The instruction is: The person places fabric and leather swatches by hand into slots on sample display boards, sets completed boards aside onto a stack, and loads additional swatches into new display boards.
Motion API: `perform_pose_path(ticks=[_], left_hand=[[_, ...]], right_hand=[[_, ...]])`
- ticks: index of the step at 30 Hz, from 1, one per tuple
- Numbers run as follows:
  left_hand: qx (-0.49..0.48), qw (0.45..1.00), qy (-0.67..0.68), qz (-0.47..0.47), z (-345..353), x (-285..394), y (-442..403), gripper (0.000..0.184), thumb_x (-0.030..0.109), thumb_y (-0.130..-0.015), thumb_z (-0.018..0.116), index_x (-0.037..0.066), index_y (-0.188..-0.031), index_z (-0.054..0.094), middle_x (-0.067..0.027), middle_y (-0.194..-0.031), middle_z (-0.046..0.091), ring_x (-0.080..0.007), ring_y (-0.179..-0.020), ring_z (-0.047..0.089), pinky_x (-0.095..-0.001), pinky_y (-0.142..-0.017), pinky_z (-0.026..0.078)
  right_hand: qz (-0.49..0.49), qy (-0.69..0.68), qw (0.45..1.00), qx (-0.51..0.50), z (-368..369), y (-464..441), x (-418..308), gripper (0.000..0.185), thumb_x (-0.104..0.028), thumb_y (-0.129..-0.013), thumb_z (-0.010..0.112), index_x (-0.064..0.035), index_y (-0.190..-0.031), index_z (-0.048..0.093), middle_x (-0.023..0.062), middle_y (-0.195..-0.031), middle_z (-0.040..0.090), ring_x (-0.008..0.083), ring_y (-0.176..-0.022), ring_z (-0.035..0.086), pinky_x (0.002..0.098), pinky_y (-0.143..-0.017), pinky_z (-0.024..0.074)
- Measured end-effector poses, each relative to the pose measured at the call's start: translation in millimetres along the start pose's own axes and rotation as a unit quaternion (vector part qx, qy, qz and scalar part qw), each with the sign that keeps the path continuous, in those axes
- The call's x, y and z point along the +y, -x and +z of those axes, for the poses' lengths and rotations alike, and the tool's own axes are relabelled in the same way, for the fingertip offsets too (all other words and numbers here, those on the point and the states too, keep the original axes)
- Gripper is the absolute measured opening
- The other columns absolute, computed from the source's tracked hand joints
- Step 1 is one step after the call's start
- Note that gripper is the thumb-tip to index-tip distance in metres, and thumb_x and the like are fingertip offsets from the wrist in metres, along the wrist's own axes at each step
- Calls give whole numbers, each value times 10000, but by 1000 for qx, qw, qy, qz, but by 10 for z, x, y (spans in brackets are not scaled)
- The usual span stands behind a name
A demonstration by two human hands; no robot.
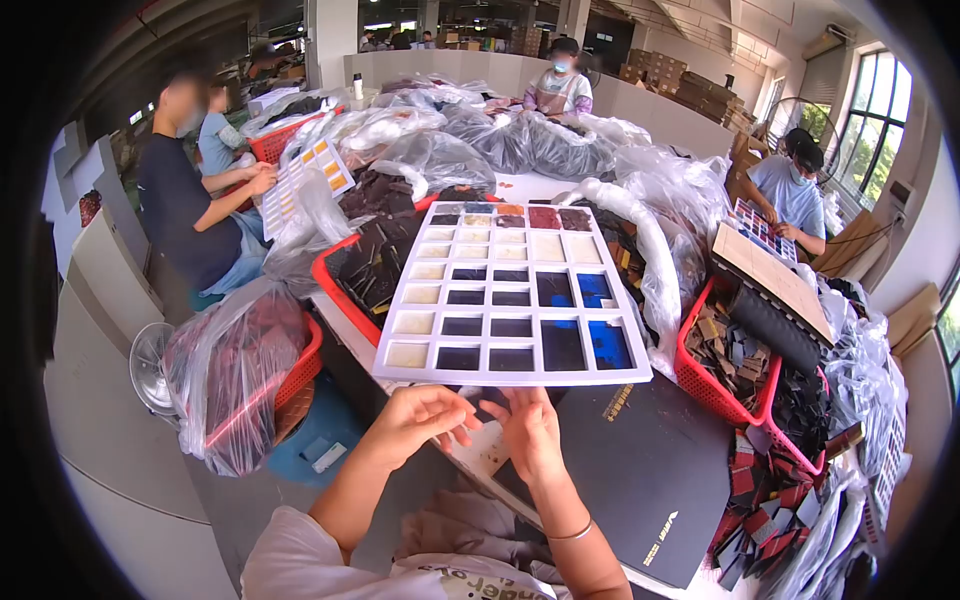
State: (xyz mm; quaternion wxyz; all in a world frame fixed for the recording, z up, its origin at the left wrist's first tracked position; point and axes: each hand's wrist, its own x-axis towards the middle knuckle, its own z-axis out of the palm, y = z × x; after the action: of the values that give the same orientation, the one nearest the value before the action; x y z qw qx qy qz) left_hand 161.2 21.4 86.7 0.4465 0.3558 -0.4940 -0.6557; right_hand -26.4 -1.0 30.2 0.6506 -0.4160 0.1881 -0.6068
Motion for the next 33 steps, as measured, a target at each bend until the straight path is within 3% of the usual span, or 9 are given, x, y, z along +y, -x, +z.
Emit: perform_pose_path(ticks=[5, 10, 13, 16, 19, 22, 28, 31, 33], left_hand=[[155, 982, -25, 109, -160, 9, 268, 95, 53, -914, 627, -19, -854, 645, -150, -769, 696, -138, -578, 633, -222, -506, 471], [276, 940, -55, 195, -426, 126, 356, 613, 416, -1016, 467, 30, -547, 552, -54, -486, 518, -124, -381, 493, -241, -376, 365], [405, 871, -184, 210, -741, 102, 204, 246, 219, -952, 611, -22, -922, 653, -101, -745, 645, -167, -682, 629, -258, -574, 475], [447, 707, -457, 303, -878, 167, -19, 645, 140, -773, 739, 65, -1361, 485, -198, -1189, 575, -332, -1190, 474, -436, -964, 414], [396, 656, -578, 281, -996, 225, -314, 472, 156, -803, 721, 73, -1248, 587, -171, -1124, 619, -348, -1116, 520, -440, -945, 420], [341, 656, -613, 278, -1010, 221, -773, 194, 178, -839, 687, 56, -989, 688, -122, -1031, 668, -338, -1046, 552, -455, -910, 429], [184, 654, -731, 62, -1165, 313, -1718, 588, 214, -761, 739, 69, -1302, 560, -153, -1307, 577, -368, -1204, 519, -465, -1014, 413], [79, 772, -620, 118, -2467, -29, -2448, 716, 2, -676, 763, -119, -1318, 470, -245, -1239, 602, -325, -1168, 584, -381, -1009, 450], [5, 851, -525, -7, -2407, 85, -2518, 622, -126, -670, 685, -125, -1267, 513, -158, -1122, 672, -242, -1008, 651, -331, -961, 478]], right_hand=[[-21, -75, 982, 169, -63, -121, -113, 382, -291, -1004, 520, -58, -1301, 461, 82, -1211, 585, 233, -1129, 564, 434, -952, 462], [-79, -75, 983, 146, -400, -38, -527, 337, -204, -979, 556, -15, -1252, 504, 109, -1244, 600, 255, -1173, 573, 416, -1020, 450], [-88, -53, 984, 142, -800, 503, -1074, 387, -215, -937, 617, 13, -1234, 521, 126, -1203, 625, 259, -1117, 607, 416, -996, 462], [-88, -26, 980, 177, -1476, 1274, -1499, 480, -272, -922, 641, 14, -1284, 506, 133, -1207, 625, 266, -1094, 615, 404, -979, 475], [-63, -15, 966, 251, -2115, 2193, -1834, 537, -323, -937, 606, 2, -1347, 483, 158, -1261, 608, 293, -1099, 626, 440, -968, 501], [-62, 23, 963, 261, -2180, 2822, -2067, 561, -333, -936, 605, 16, -1353, 469, 177, -1270, 598, 313, -1109, 624, 451, -966, 508], [-44, 94, 911, 400, -2743, 3784, -1969, 432, -251, -906, 647, 32, -1221, 561, 126, -1098, 670, 231, -974, 660, 354, -872, 528], [30, 42, 935, 352, -2465, 3434, -2138, 355, -240, -951, 600, 37, -1172, 575, 74, -1077, 666, 170, -977, 642, 327, -858, 522], [84, 135, 918, 363, -2625, 3355, -2111, 390, -320, -990, 551, 41, -1131, 593, 49, -937, 648, 126, -830, 643, 305, -719, 540]])
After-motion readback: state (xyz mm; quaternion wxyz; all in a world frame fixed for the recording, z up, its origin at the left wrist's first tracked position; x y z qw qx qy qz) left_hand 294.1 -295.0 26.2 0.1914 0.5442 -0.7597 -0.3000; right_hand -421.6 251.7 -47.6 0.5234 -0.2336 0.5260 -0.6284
